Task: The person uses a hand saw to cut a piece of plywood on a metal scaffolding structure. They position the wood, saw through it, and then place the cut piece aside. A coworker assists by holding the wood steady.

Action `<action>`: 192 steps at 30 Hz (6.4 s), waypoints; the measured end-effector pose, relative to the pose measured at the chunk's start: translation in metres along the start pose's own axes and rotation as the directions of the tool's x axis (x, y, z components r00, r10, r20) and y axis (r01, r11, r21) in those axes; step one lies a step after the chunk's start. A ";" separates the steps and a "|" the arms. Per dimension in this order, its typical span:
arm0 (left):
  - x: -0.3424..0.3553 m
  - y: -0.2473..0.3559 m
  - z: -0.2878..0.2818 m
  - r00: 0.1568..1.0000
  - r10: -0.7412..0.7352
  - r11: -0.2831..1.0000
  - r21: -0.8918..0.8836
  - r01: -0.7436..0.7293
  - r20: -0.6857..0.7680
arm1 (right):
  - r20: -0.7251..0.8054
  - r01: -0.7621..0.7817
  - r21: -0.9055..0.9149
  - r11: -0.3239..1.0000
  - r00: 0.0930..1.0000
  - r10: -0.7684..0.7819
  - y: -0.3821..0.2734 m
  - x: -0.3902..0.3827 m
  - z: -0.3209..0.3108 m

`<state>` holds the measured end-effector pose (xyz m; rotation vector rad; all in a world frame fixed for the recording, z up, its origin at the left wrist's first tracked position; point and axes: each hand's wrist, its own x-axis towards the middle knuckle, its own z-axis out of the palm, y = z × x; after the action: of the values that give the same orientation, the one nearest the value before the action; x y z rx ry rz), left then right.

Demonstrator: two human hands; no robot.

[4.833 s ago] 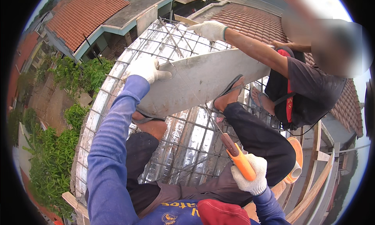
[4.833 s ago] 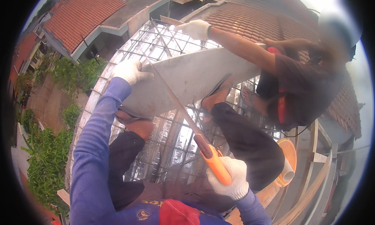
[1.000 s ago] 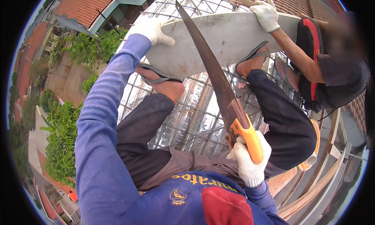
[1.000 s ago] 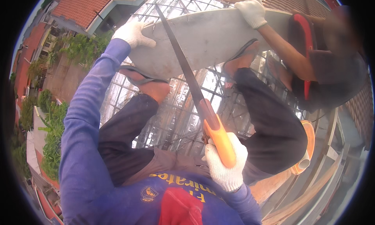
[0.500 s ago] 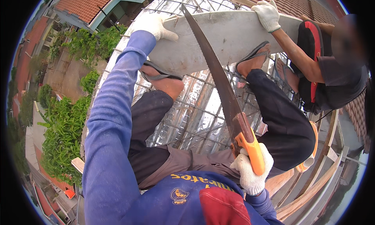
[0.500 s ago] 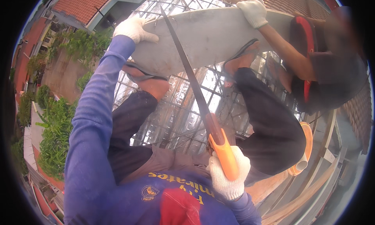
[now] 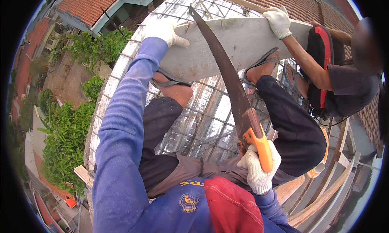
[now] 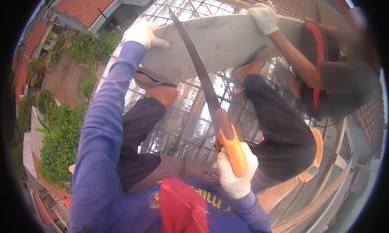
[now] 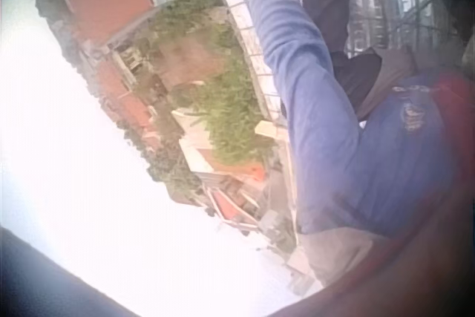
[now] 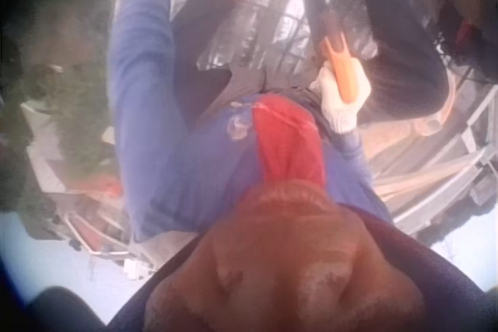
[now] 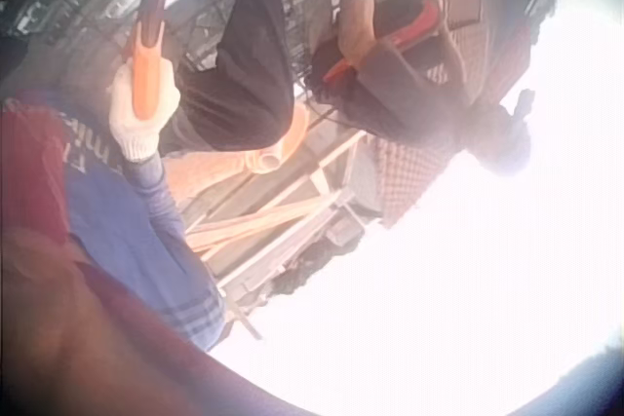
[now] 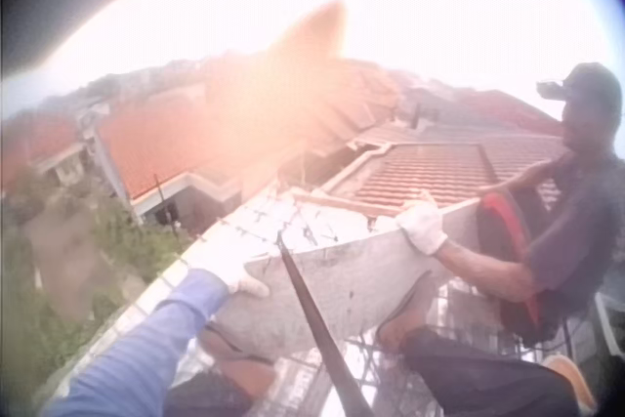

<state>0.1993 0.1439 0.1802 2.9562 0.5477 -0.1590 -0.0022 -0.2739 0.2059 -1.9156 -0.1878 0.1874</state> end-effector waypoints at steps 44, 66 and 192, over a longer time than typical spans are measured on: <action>0.004 0.001 -0.002 0.998 0.018 0.996 0.081 -0.023 0.055 | 0.036 0.058 0.181 0.982 0.997 -0.065 0.006 0.087 0.061; 0.032 -0.023 0.010 0.997 0.052 0.998 -0.044 -0.049 0.062 | 0.011 -0.001 0.028 1.000 1.000 0.001 0.047 0.035 0.055; 0.033 0.011 0.023 0.985 0.023 0.999 -0.026 -0.028 -0.169 | 0.122 0.343 -0.282 0.896 0.939 -0.321 0.023 0.011 -0.010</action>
<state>0.2321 0.1416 0.1544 2.9644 0.5267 0.1021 0.0120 -0.2881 0.1876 -2.1428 -0.6196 -0.0050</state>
